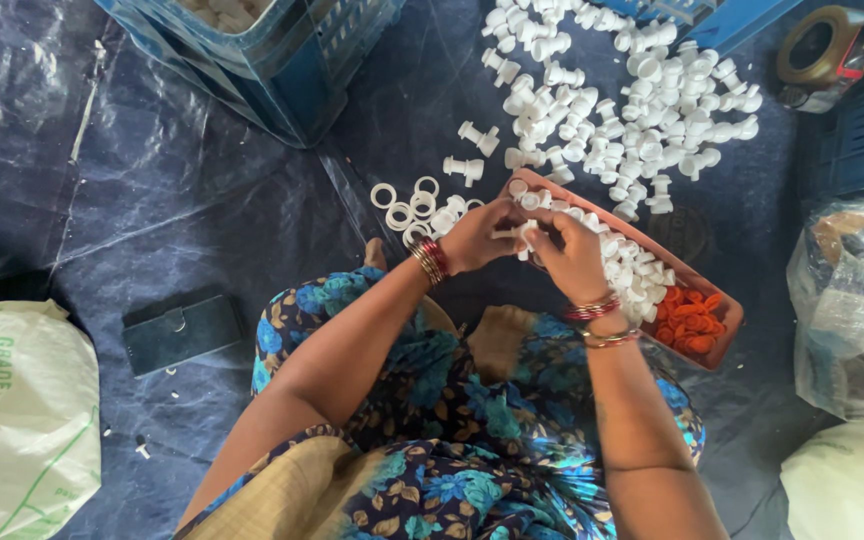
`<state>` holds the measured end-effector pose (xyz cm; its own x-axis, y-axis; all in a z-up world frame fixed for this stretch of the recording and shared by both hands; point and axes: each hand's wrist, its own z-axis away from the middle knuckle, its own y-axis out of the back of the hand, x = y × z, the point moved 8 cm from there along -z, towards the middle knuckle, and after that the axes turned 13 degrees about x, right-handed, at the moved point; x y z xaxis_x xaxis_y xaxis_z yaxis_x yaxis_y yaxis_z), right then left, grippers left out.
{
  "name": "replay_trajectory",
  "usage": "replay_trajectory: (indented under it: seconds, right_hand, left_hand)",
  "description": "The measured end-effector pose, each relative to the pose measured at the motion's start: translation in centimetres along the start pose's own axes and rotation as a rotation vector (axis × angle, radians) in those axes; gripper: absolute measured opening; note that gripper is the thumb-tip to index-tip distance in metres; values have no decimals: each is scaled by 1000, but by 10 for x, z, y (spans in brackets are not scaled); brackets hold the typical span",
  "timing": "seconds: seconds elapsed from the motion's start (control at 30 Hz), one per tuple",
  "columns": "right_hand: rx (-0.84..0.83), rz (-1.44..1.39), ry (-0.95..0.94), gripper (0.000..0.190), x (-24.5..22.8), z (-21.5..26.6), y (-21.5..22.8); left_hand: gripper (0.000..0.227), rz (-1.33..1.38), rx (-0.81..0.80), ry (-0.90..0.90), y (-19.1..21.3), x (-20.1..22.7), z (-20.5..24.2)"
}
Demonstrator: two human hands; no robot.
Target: The person sits on the floor and assembles small white plastic components by hand. They pick up a white base, insert an orange ring, and then attach a white cap to complete the unit. The finished assemblies are placed into a nearby blue crate.
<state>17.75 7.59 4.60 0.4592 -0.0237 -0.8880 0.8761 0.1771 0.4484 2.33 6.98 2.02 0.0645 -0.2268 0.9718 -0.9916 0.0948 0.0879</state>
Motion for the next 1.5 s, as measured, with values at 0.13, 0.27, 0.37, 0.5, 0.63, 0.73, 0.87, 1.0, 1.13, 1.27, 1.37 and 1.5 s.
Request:
replay_trajectory:
  seconds: [0.13, 0.27, 0.37, 0.5, 0.63, 0.73, 0.87, 1.0, 1.13, 1.27, 1.37, 1.5]
  right_hand:
    - [35, -63, 88, 34, 1, -1, -5]
    - [-135, -116, 245, 36, -18, 6, -6]
    - [-57, 5, 140, 33, -14, 0, -2]
    - [-9, -265, -246, 32, 13, -1, -8]
    - [-125, -186, 75, 39, 3, 2, -8]
    - [-102, -61, -115, 34, 26, -4, -7]
    - [-149, -86, -320, 33, 46, -4, -16]
    - [-152, -277, -113, 41, 39, -8, -12]
    - [-92, -202, -239, 40, 77, -9, -22]
    - [-55, -440, -539, 37, 125, -4, -36]
    - [-63, -300, -624, 27, 144, -11, -28]
    - [153, 752, 354, 18, 48, -67, 5]
  left_hand:
    - [34, -58, -66, 272, -6, -23, 6]
    - [31, 167, -132, 416, -13, -35, 9]
    - [31, -27, -108, 213, -16, -28, 6]
    - [35, -25, -72, 262, -16, -32, 7]
    - [35, 201, -96, 520, -14, -44, 11]
    - [35, -150, -43, 89, -9, -13, 3]
    - [34, -341, -63, 145, -10, -14, 6]
    - [41, -73, -45, 105, -13, -6, 3]
    - [64, -236, 1, -80, -18, 5, 14]
    - [46, -495, -121, 25, -30, -4, 15]
    - [66, -574, -45, 159, -18, -3, 11]
    - [74, -796, -63, 501, 14, -12, 15]
